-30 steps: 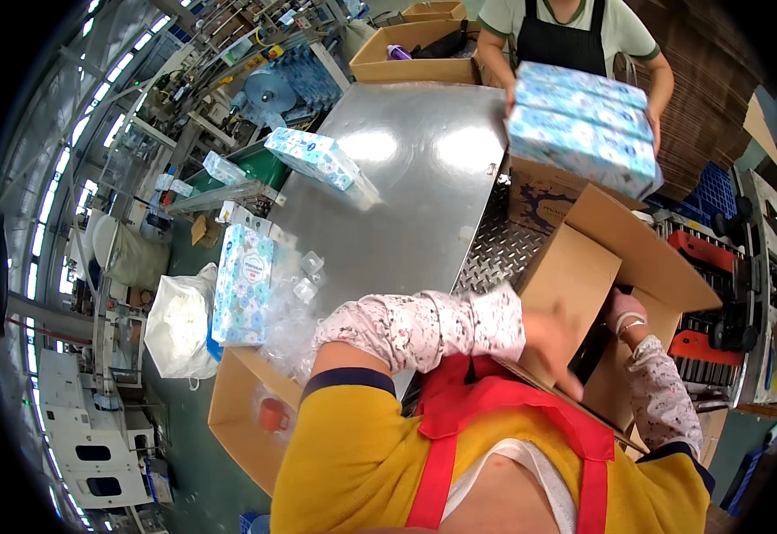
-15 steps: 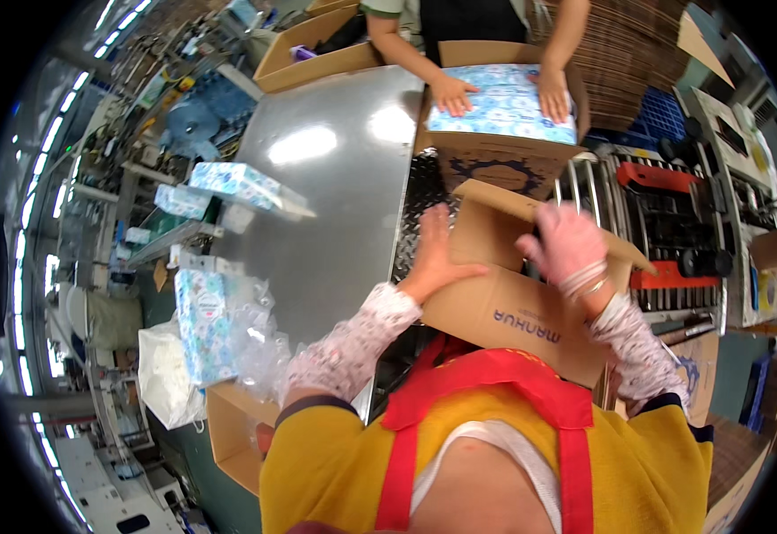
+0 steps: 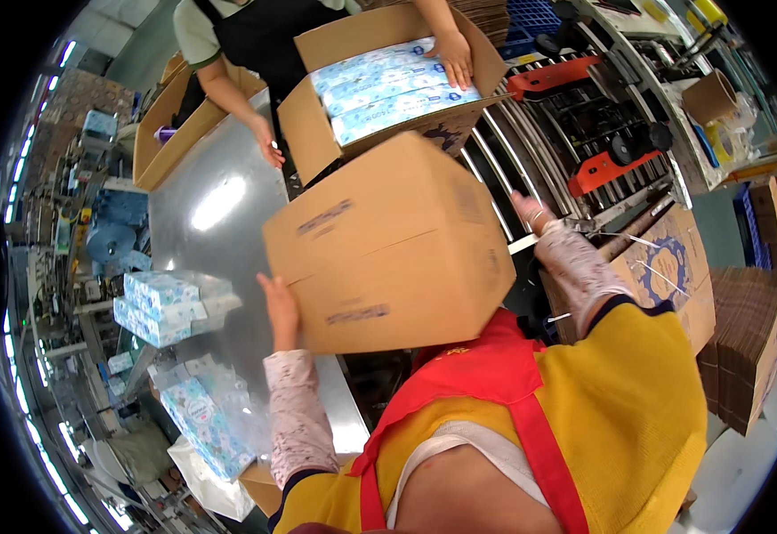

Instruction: The person packs multiple packs of facial tissues into cardboard boxes on a metal table. They repeatedly pick up tissue packs, place them into boxes, and hand the filled boxes to a coworker. The person also assembles new cardboard boxes from flat sheets and continues the packing cycle.

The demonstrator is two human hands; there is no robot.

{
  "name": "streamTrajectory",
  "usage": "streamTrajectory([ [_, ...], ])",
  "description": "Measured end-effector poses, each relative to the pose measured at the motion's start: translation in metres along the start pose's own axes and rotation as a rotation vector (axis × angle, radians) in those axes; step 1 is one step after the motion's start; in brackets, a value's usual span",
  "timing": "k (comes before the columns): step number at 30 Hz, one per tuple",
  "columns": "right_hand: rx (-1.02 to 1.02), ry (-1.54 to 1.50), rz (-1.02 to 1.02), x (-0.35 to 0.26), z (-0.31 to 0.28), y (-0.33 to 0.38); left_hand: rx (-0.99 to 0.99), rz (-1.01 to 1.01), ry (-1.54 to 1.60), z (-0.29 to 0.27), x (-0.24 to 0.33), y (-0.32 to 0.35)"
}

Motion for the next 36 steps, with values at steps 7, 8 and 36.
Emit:
streamTrajectory([
  [7, -0.012, -0.691, 0.071, 0.047, -0.017, 0.079, -0.074, 0.103, 0.356, 0.054, -0.026, 0.031],
  [8, 0.014, -0.663, -0.032, 0.061, -0.068, 0.099, -0.144, 0.076, 0.594, 0.082, -0.020, 0.040],
  [36, -0.126, 0.379, -0.557, -0.198, -0.033, 0.353, -0.582, -0.276, 0.406, -0.043, -0.036, 0.015],
])
Point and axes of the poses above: each hand's wrist, its own y-axis away from the middle knuckle, its own z-axis out of the palm, x = y × z, the point moved 6 cm from there along -y, towards the middle knuckle, and after that the axes turned 13 degrees about y, right-handed, at the moved point
